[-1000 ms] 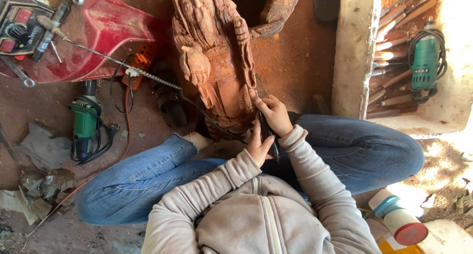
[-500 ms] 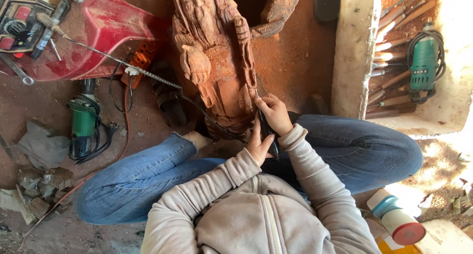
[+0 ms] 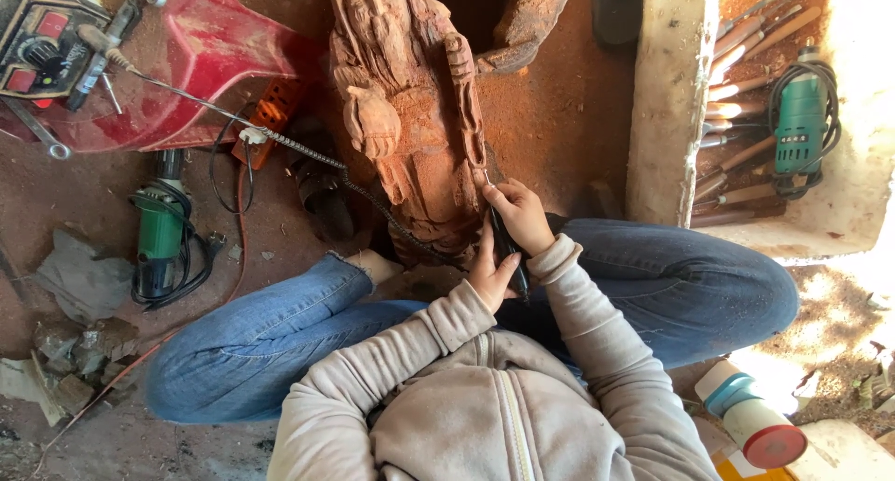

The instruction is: Using a rotary carving tool to add fine details and texture to a wooden statue

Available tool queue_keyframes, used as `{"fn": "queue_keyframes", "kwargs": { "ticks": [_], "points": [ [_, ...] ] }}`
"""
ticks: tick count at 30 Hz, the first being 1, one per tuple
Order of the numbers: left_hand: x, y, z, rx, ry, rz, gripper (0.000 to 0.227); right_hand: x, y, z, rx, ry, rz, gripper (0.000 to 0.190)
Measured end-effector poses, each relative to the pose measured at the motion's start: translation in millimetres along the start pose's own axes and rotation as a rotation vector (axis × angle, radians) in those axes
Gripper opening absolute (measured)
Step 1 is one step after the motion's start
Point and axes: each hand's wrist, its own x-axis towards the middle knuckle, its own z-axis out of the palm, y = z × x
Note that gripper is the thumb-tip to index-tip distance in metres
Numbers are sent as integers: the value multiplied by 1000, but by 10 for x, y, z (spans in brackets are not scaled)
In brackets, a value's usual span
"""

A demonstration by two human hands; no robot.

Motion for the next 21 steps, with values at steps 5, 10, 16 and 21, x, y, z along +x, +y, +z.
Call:
{"fn": "queue_keyframes", "kwargs": {
  "ticks": [5, 10, 16, 21],
  "points": [
    [-104, 237, 13, 31, 16, 3, 82, -16, -133, -21, 18, 2, -28, 45],
    [-115, 62, 23, 24, 7, -16, 82, -68, -11, 1, 19, 13, -2, 44],
    [-190, -43, 9, 54, -13, -60, 83, -158, 124, 22, 22, 18, 36, 44],
    [-116, -164, -33, 73, -15, -51, 82, -159, 60, 21, 24, 27, 31, 43]
  ]
}}
